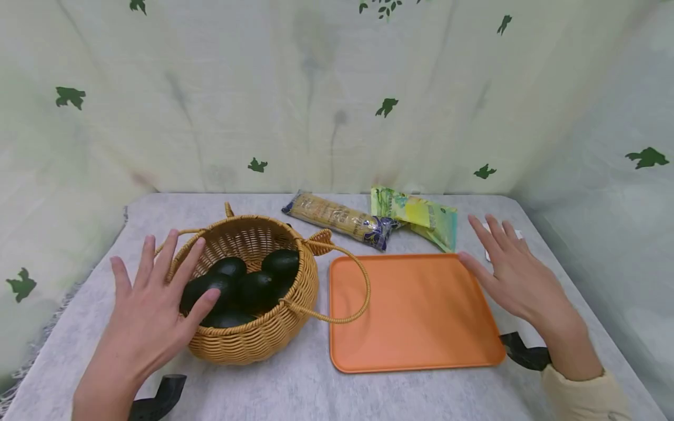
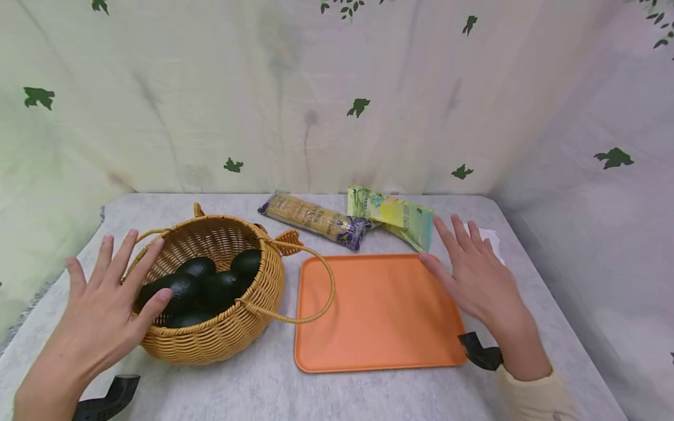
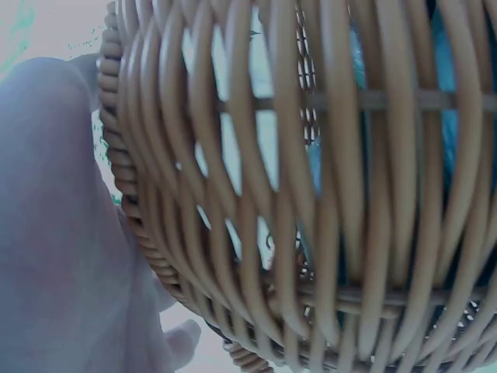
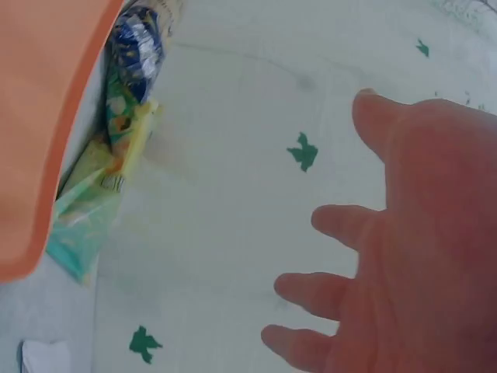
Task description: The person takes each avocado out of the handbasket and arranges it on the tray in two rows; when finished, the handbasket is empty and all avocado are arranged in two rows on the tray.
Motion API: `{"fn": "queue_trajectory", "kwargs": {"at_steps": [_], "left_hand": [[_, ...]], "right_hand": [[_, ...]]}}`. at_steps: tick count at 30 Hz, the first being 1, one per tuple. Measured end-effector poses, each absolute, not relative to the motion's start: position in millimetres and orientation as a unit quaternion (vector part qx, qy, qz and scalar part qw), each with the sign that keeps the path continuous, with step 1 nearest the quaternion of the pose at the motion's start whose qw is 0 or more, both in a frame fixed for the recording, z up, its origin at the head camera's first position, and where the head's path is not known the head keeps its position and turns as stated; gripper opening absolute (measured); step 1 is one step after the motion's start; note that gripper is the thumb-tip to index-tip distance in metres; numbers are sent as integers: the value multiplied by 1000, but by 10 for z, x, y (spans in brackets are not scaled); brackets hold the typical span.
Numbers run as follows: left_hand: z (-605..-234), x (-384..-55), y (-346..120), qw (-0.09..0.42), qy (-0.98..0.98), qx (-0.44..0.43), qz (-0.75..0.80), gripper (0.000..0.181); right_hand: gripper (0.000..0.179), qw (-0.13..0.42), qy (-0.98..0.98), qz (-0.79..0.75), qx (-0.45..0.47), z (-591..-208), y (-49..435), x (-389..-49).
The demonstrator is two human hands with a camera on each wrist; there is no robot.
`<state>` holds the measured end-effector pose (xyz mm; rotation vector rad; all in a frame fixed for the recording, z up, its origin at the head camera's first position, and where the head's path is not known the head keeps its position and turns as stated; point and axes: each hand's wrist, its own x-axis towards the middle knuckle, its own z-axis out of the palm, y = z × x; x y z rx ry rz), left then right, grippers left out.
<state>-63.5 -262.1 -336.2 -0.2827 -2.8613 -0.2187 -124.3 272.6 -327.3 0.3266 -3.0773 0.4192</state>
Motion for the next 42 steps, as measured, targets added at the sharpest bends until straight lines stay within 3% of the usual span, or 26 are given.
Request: {"fn": "queue_trajectory", "kwargs": {"at_steps": [12,23,30,42], "left_hand": [[-3441,-698,-2714,169,-951,-156,-209,82],[-3536,-738,-2754,155,-932,-151,-289,87],[-3565,-754,-2810,161,-924,-163,-307,85],[-3612,-748,-2863,160,-933,-145,-289,90]], "right_hand": [[72,98,-954,237,154,-3163,2247,-1394],[63,132,-904,336,228,-3224,1827,-1576],[59,126,-878,367,280,-3166,1542,-1665],[59,53,-848,387,359,-3090,1096,-1784]]}}
